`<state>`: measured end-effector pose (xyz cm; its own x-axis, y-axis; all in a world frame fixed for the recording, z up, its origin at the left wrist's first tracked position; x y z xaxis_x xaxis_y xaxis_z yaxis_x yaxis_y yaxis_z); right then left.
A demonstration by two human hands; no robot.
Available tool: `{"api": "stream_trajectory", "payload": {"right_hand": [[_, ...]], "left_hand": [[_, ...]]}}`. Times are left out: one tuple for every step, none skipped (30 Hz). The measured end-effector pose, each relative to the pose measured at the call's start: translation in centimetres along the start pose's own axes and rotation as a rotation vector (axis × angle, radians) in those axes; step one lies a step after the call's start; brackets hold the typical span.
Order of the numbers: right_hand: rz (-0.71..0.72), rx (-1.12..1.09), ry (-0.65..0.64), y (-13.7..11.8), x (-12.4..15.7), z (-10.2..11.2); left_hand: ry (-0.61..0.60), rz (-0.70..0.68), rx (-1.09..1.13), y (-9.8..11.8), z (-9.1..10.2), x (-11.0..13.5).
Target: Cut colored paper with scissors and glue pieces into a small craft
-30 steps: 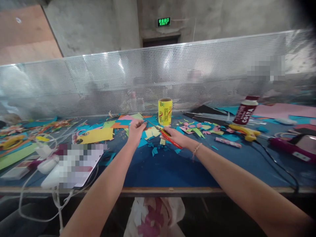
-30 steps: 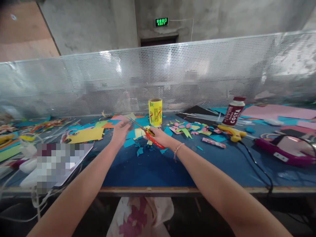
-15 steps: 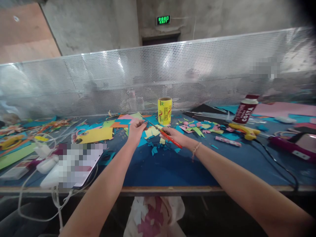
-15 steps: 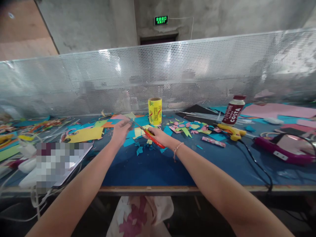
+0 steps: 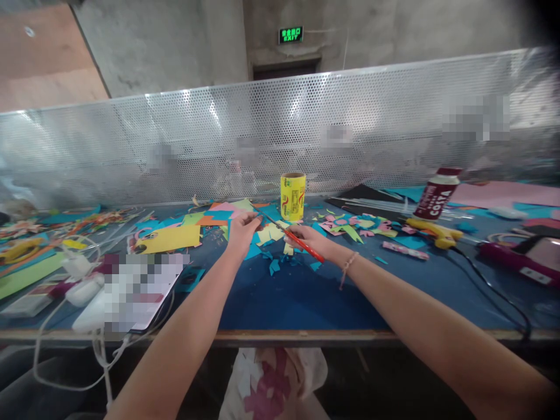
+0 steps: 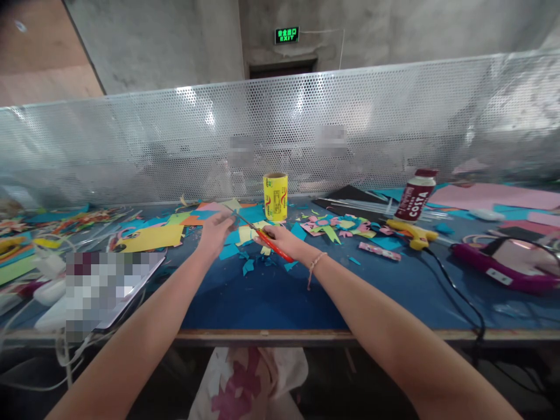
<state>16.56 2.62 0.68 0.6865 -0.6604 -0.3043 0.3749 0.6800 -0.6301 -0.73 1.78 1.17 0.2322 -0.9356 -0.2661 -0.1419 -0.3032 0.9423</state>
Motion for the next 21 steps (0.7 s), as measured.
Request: {"api": "stream_trajectory", "payload": {"right_hand": [[-0.006, 0.002, 0.004, 0.01, -0.01, -0.03], [-0.013, 0.003, 0.008, 0.01, -0.02, -0.05], [-0.018, 0.005, 0.012, 0.0, -0.03, -0.08], [-0.02, 0.01, 0.017, -0.02, -0.04, -0.1], [-0.017, 0.016, 0.024, -0.03, -0.05, -0.11], [-0.011, 0.021, 0.032, -0.03, -0.07, -0.12], [-0.003, 0.023, 0.038, 0.01, -0.09, -0.13], [0.006, 0.026, 0.041, 0.08, -0.12, -0.14], [0.014, 0.027, 0.042, 0.18, -0.15, -0.15], [0.022, 0.03, 0.042, 0.31, -0.18, -0.16], [0.027, 0.036, 0.042, 0.45, -0.21, -0.17], [0.03, 0.047, 0.042, 0.58, -0.24, -0.17], [0.033, 0.056, 0.044, 0.7, -0.27, -0.16], [0.035, 0.061, 0.044, 0.78, -0.29, -0.15], [0.035, 0.062, 0.044, 0.84, -0.3, -0.15], [0.035, 0.058, 0.042, 0.85, -0.31, -0.14], [0.034, 0.05, 0.04, 0.82, -0.32, -0.13], [0.031, 0.04, 0.037, 0.77, -0.31, -0.12], [0.025, 0.029, 0.033, 0.7, -0.3, -0.1], [0.019, 0.02, 0.029, 0.61, -0.28, -0.07], [0.015, 0.012, 0.026, 0.51, -0.24, -0.02]], "left_hand": [[0.004, 0.008, 0.009, 0.0, -0.01, 0.01], [0.009, 0.015, 0.02, 0.0, -0.03, 0.02], [0.013, 0.022, 0.032, 0.01, -0.05, 0.04], [0.015, 0.03, 0.044, 0.02, -0.08, 0.07], [0.016, 0.037, 0.058, 0.03, -0.11, 0.1], [0.014, 0.045, 0.074, 0.06, -0.14, 0.15], [0.01, 0.053, 0.093, 0.09, -0.18, 0.19], [0.004, 0.061, 0.112, 0.13, -0.23, 0.25], [-0.001, 0.068, 0.131, 0.18, -0.28, 0.3], [-0.005, 0.075, 0.149, 0.23, -0.33, 0.36], [-0.005, 0.084, 0.163, 0.28, -0.37, 0.41], [-0.003, 0.093, 0.174, 0.31, -0.4, 0.46], [0.0, 0.103, 0.182, 0.34, -0.42, 0.5], [0.002, 0.112, 0.187, 0.35, -0.43, 0.52], [0.005, 0.12, 0.194, 0.35, -0.42, 0.53], [0.006, 0.128, 0.201, 0.33, -0.41, 0.53], [0.005, 0.134, 0.211, 0.31, -0.39, 0.51], [0.001, 0.139, 0.223, 0.28, -0.37, 0.49], [-0.003, 0.145, 0.236, 0.24, -0.35, 0.47], [-0.009, 0.151, 0.25, 0.21, -0.35, 0.45], [-0.015, 0.155, 0.263, 0.18, -0.35, 0.44]]}}
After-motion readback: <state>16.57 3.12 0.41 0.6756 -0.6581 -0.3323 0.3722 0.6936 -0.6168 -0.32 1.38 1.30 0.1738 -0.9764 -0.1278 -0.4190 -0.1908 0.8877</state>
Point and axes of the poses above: each hand's wrist, its own x-axis away from the middle knuckle, its own z-axis out of the back of the hand, y = z × x, the point moved 3 cm from there along -x, towards the middle knuckle, and after that the axes turned 4 degrees about z, right-handed, at the moved point
